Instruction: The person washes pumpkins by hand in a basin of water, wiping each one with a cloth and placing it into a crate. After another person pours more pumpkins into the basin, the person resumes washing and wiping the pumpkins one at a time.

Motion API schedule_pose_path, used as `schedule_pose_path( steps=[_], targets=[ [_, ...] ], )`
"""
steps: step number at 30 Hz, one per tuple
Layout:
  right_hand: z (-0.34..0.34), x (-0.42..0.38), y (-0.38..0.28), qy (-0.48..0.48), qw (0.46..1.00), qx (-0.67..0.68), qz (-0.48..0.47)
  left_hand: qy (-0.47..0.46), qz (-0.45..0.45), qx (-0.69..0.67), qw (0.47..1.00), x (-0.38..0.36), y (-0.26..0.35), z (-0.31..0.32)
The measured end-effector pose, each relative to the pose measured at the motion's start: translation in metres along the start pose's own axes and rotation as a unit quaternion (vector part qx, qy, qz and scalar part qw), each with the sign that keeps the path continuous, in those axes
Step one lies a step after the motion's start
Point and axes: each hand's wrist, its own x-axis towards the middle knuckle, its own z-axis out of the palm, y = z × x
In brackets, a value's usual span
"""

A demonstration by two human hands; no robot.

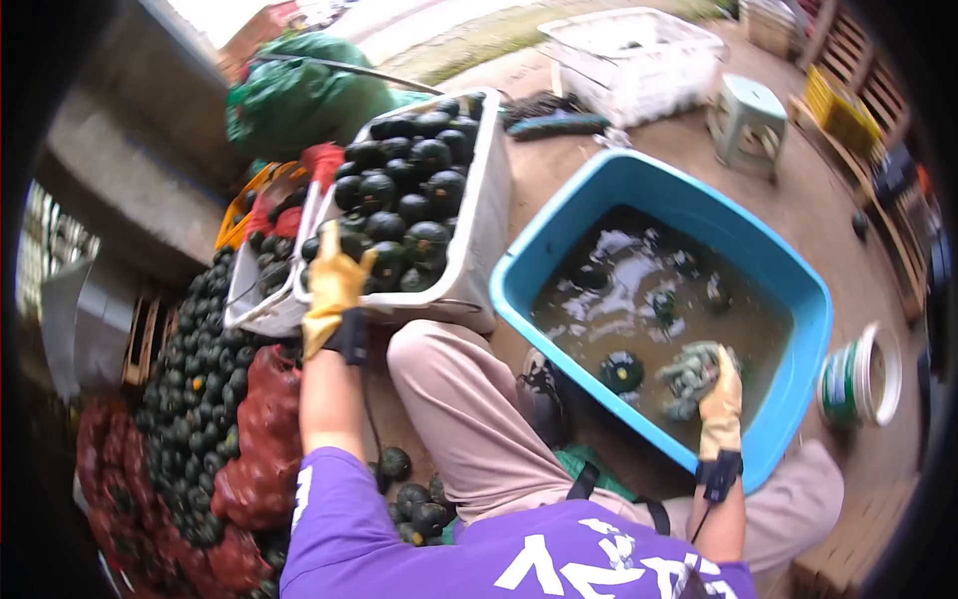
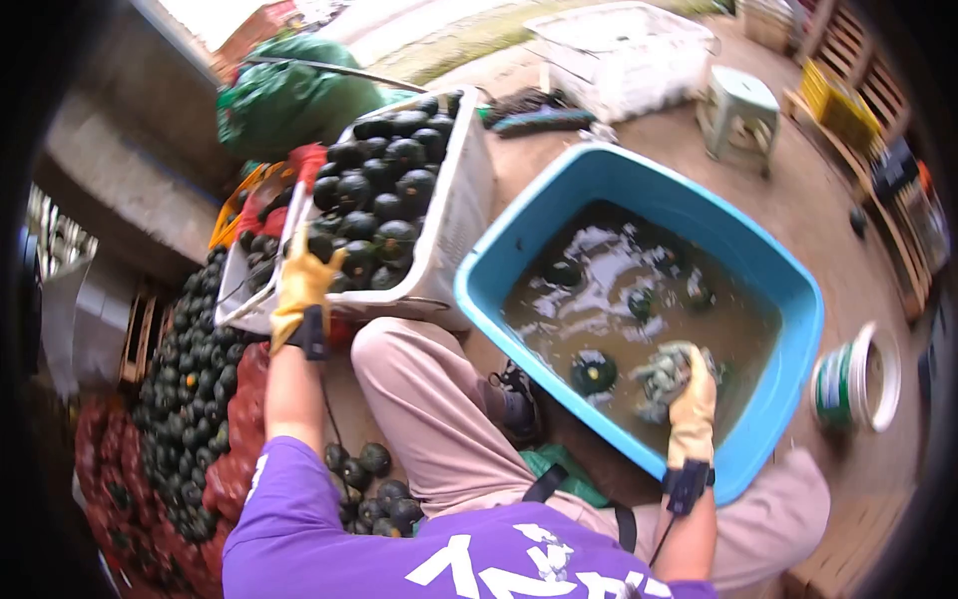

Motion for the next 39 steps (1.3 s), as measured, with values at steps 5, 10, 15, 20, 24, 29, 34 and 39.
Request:
schedule_pose_path(
  steps=[5,10,15,20,24,29,34,39],
  targets=[
    [0.001,0.001,0.004,-0.004,0.998,0.061,-0.021,-0.161,-0.095,-0.344,0.92,0.066,-0.054,0.061],
    [0.012,0.0,0.006,-0.019,0.991,0.131,-0.001,-0.276,0.072,-0.52,0.805,0.018,0.234,0.037],
    [0.018,-0.003,0.004,0.021,0.992,0.123,-0.019,-0.363,0.484,-0.196,0.772,-0.129,0.426,0.112],
    [0.023,-0.006,-0.001,0.108,0.979,0.174,-0.011,-0.371,0.535,0.046,0.758,-0.208,0.5,0.217],
    [-0.013,0.017,0.025,0.05,0.981,0.18,-0.054,-0.389,0.572,-0.187,0.697,-0.202,0.449,0.262],
    [-0.001,0.017,0.023,0.067,0.997,0.038,-0.02,-0.336,0.529,-0.537,0.564,-0.187,0.443,0.15],
    [-0.006,-0.009,-0.027,0.022,0.973,0.224,0.042,-0.695,0.181,-0.367,0.591,-0.193,0.469,-0.008],
    [-0.008,0.011,0.014,-0.008,0.973,0.232,0.007,-0.486,0.285,-0.478,0.673,-0.201,0.444,0.03]
  ],
)
